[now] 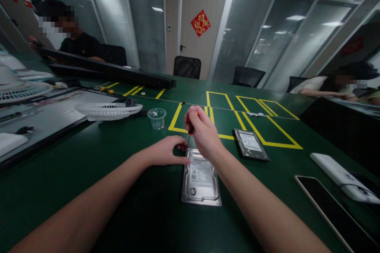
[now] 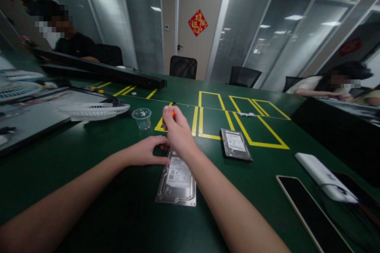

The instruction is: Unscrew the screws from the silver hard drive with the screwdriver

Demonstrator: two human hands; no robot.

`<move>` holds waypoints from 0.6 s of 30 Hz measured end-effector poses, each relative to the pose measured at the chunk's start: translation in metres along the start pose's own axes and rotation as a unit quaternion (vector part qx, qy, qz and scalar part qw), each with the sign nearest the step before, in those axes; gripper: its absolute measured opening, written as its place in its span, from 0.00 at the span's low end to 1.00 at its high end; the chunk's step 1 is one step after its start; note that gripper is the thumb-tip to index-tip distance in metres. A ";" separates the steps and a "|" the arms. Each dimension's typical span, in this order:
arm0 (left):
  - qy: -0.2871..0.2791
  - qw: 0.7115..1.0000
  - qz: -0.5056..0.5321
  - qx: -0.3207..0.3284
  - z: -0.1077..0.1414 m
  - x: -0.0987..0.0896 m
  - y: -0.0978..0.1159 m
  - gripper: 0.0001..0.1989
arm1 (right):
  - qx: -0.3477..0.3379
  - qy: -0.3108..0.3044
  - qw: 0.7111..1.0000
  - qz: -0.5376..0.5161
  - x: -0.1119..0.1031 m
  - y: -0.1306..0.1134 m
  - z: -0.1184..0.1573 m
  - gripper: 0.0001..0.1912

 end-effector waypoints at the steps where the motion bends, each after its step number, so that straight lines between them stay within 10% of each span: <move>1: 0.000 1.000 0.000 -0.001 0.000 0.000 0.000 0.24 | 0.003 0.003 1.000 0.006 -0.001 0.000 0.000 0.20; 18: 0.000 1.000 0.006 -0.002 0.000 -0.001 0.002 0.22 | 0.021 0.036 0.999 -0.011 -0.005 -0.006 0.000 0.12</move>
Point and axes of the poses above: each hand's wrist, its own z-axis away from the middle knuckle, its own x-axis out of the palm, y = z × x, the point moved 9 cm from there along -z, towards the middle knuckle, and after that the axes turned 6 degrees about x, right-handed, at the moved point
